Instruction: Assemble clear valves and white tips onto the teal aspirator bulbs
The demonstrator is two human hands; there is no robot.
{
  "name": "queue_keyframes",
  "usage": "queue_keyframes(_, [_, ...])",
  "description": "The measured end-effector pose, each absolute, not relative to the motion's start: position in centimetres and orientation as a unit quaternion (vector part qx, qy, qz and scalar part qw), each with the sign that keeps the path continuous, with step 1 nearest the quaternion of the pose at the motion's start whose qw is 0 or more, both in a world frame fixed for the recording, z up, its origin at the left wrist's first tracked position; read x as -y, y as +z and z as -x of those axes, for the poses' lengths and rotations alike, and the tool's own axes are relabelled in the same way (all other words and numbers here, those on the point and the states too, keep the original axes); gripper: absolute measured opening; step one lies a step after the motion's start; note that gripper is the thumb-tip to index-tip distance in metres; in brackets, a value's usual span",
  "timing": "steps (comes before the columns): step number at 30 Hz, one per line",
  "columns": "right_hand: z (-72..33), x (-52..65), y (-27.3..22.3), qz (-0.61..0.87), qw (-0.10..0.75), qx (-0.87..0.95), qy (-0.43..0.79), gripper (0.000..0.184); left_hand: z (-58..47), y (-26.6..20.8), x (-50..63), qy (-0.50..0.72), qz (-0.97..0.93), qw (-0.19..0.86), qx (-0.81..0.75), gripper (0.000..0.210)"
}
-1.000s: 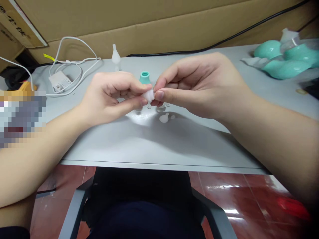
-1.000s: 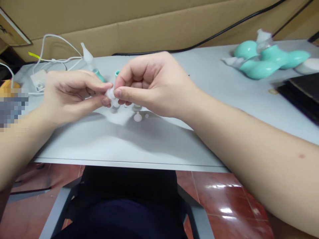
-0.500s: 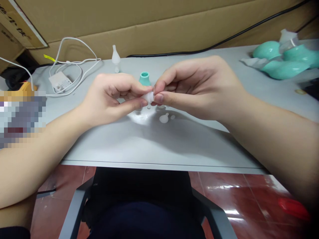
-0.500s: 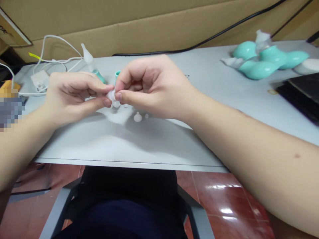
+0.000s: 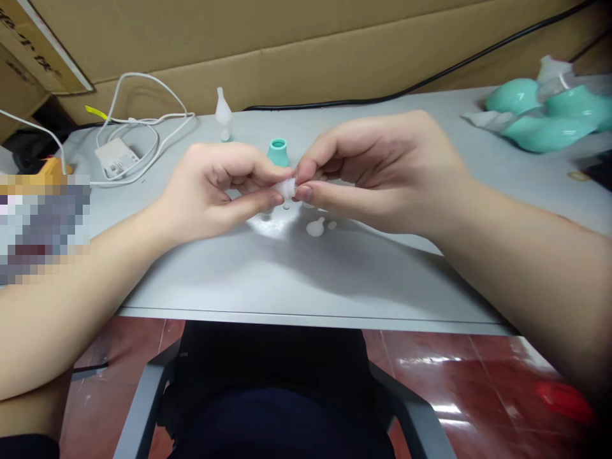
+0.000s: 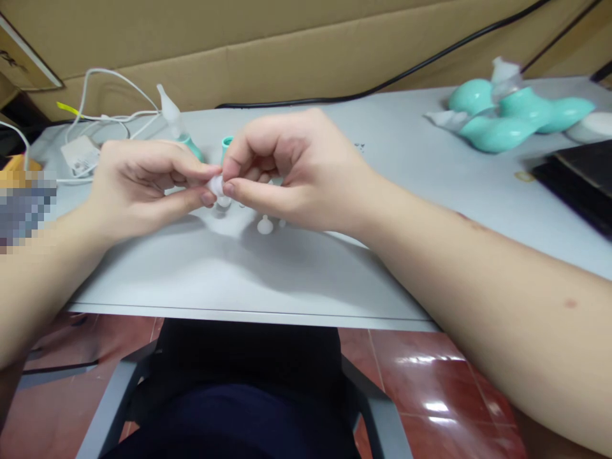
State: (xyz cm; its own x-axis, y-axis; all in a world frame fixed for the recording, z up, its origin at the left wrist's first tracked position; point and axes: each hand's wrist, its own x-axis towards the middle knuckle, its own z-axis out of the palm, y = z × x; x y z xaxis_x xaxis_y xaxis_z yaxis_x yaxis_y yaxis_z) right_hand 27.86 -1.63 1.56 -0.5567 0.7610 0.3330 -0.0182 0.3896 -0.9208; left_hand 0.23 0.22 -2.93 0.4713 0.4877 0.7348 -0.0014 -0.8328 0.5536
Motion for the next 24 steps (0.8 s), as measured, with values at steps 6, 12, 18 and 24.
queue_keyframes(6, [-27.72, 1.71, 1.45, 0.245, 0.405, 0.734, 0.487, 0.038, -0.24, -3.25, -0.29, 0.487, -0.821, 0.26, -0.144, 0.033])
queue_keyframes(12, [-27.77, 1.88, 1.51, 0.248, 0.404, 0.731, 0.49, 0.032, -0.35, -3.32, -0.58, 0.501, -0.82, 0.253, -0.11, 0.028])
queue_keyframes(18, [-27.75, 1.91, 1.46, 0.251, 0.408, 0.73, 0.488, 0.031, -0.23, -2.96, -0.64, 0.503, -0.824, 0.244, -0.091, 0.024])
queue_keyframes(24, [-27.71, 1.88, 1.52, 0.249, 0.412, 0.733, 0.48, 0.036, -0.25, -3.13, -0.21, 0.492, -0.823, 0.258, -0.118, 0.027])
